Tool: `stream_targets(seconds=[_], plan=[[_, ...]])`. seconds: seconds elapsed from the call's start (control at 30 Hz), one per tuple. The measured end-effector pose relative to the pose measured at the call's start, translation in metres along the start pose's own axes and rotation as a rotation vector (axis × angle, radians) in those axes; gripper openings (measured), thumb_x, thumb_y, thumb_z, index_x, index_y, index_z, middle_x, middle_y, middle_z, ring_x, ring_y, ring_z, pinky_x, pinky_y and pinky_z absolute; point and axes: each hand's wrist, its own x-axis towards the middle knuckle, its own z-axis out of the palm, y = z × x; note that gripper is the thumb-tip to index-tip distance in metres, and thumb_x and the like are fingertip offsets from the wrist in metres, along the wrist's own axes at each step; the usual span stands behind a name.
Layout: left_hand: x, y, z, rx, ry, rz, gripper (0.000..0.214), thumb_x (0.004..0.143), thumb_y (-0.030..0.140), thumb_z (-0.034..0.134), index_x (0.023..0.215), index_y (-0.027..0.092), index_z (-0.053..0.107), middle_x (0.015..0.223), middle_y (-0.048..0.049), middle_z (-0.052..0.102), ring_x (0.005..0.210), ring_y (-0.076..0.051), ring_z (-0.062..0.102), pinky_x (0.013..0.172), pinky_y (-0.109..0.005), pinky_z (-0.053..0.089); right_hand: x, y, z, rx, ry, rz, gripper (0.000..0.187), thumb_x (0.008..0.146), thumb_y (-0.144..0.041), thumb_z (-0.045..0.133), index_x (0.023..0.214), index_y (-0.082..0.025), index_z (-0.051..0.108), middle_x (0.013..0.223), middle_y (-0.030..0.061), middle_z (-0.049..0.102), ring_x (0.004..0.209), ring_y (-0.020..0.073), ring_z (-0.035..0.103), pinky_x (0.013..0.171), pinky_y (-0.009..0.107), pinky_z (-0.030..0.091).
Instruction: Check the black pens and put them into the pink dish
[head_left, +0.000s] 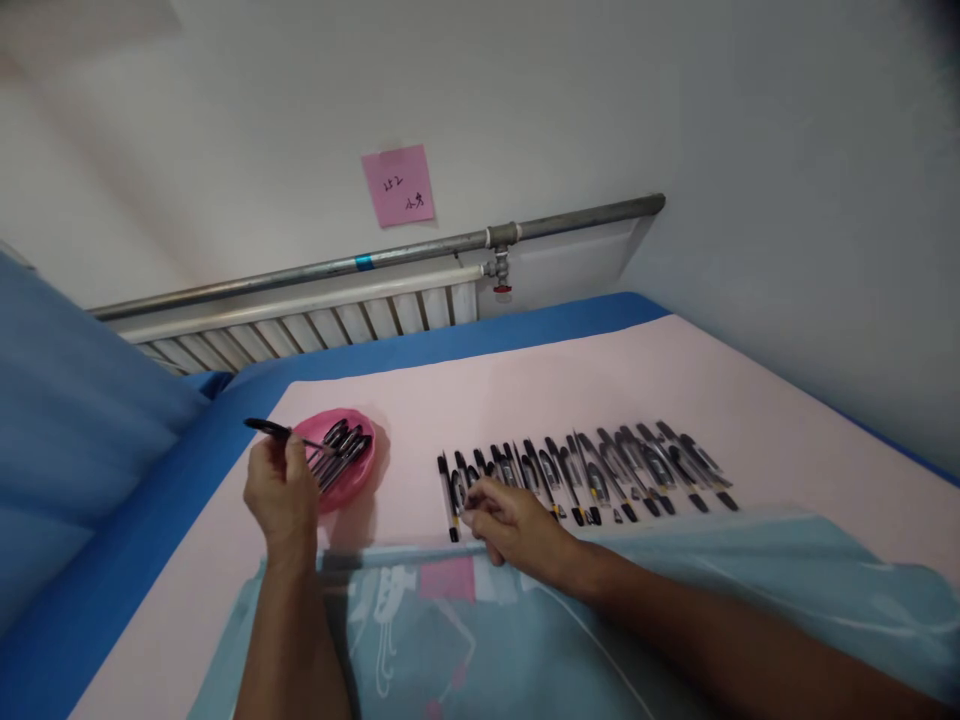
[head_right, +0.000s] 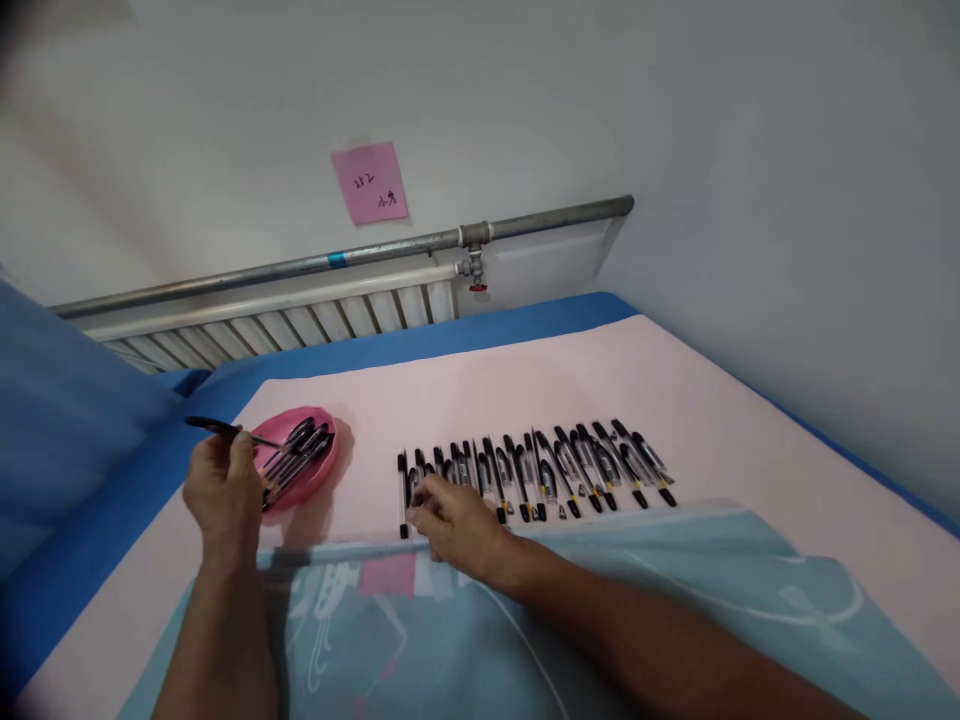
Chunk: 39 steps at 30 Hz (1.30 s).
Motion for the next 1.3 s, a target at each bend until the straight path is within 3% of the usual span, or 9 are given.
stream_targets(seconds=[0.1, 0.3, 0.53, 0.67, 0.77, 0.9, 1.0, 1.3], plan=[[0.004, -0.005, -0.001, 0.321, -0.053, 0.100, 0.030, 0.079, 0.033, 0.041, 0.096, 0.015, 0.058, 0.084, -0.0094, 0.058, 0.085, -0.024, 0.054, 0.077, -0.037, 0.041, 0.000, 0.002, 0.000, 0.004, -0.007, 0.001, 0.007, 0.080, -0.024, 0.046, 0.081, -0.018, 0.047, 0.062, -0.0049, 0.049, 0.039, 0.0041, 0.047, 0.038, 0.016, 0.035], [0.000, -0.009, 0.006, 0.607, -0.376, 0.110, 0.034, 0.080, 0.033, 0.037, 0.092, 0.012, 0.061, 0.085, -0.0147, 0.058, 0.081, -0.031, 0.053, 0.067, -0.042, 0.040, -0.002, -0.003, 0.001, 0.007, -0.016, 0.008, 0.003, 0.079, -0.020, 0.046, 0.080, -0.018, 0.048, 0.060, -0.0053, 0.048, 0.040, 0.0041, 0.045, 0.038, 0.015, 0.035], [0.002, -0.018, 0.011, 0.664, -0.519, 0.049, 0.036, 0.079, 0.033, 0.039, 0.093, 0.010, 0.063, 0.088, -0.0205, 0.059, 0.082, -0.036, 0.055, 0.064, -0.047, 0.038, -0.002, 0.000, 0.001, -0.016, -0.021, -0.021, 0.006, 0.079, -0.021, 0.046, 0.077, -0.017, 0.050, 0.059, -0.0048, 0.049, 0.041, 0.0048, 0.046, 0.040, 0.016, 0.034], [-0.004, -0.004, 0.011, 0.689, -0.448, 0.103, 0.040, 0.077, 0.036, 0.041, 0.099, 0.008, 0.060, 0.094, -0.0224, 0.058, 0.087, -0.038, 0.052, 0.067, -0.047, 0.037, -0.002, 0.001, 0.001, -0.027, -0.024, -0.026, 0.006, 0.079, -0.022, 0.046, 0.077, -0.018, 0.049, 0.058, -0.0052, 0.048, 0.040, 0.0051, 0.046, 0.039, 0.016, 0.033], [-0.021, 0.013, 0.017, 0.531, -0.414, 0.232, 0.034, 0.079, 0.034, 0.040, 0.093, 0.010, 0.060, 0.089, -0.0157, 0.060, 0.087, -0.029, 0.053, 0.071, -0.038, 0.038, -0.002, 0.002, 0.001, -0.021, -0.025, -0.029, 0.007, 0.079, -0.023, 0.045, 0.077, -0.018, 0.050, 0.059, -0.0051, 0.048, 0.041, 0.0050, 0.046, 0.039, 0.016, 0.034], [-0.055, 0.035, 0.032, 0.266, -0.714, 0.300, 0.025, 0.077, 0.035, 0.044, 0.082, 0.015, 0.058, 0.081, -0.0071, 0.061, 0.074, -0.017, 0.055, 0.065, -0.026, 0.038, -0.001, 0.005, 0.001, -0.007, -0.025, -0.013, 0.006, 0.079, -0.020, 0.045, 0.078, -0.017, 0.050, 0.058, -0.0051, 0.049, 0.040, 0.0043, 0.045, 0.038, 0.014, 0.033], [-0.074, 0.043, 0.040, 0.321, -0.874, 0.274, 0.023, 0.076, 0.034, 0.044, 0.079, 0.015, 0.057, 0.078, -0.0072, 0.062, 0.070, -0.017, 0.055, 0.060, -0.026, 0.035, 0.000, 0.006, 0.001, -0.025, -0.029, -0.017, 0.006, 0.079, -0.019, 0.045, 0.080, -0.018, 0.050, 0.058, -0.0051, 0.049, 0.040, 0.0048, 0.047, 0.038, 0.014, 0.033], [-0.075, 0.049, 0.041, 0.503, -0.992, 0.204, 0.028, 0.073, 0.034, 0.043, 0.076, 0.014, 0.061, 0.080, -0.0160, 0.066, 0.077, -0.025, 0.060, 0.058, -0.029, 0.032, -0.001, -0.001, 0.001, -0.037, -0.024, 0.015, 0.005, 0.077, -0.021, 0.046, 0.075, -0.018, 0.050, 0.053, -0.0065, 0.045, 0.039, 0.0057, 0.046, 0.037, 0.015, 0.033]])
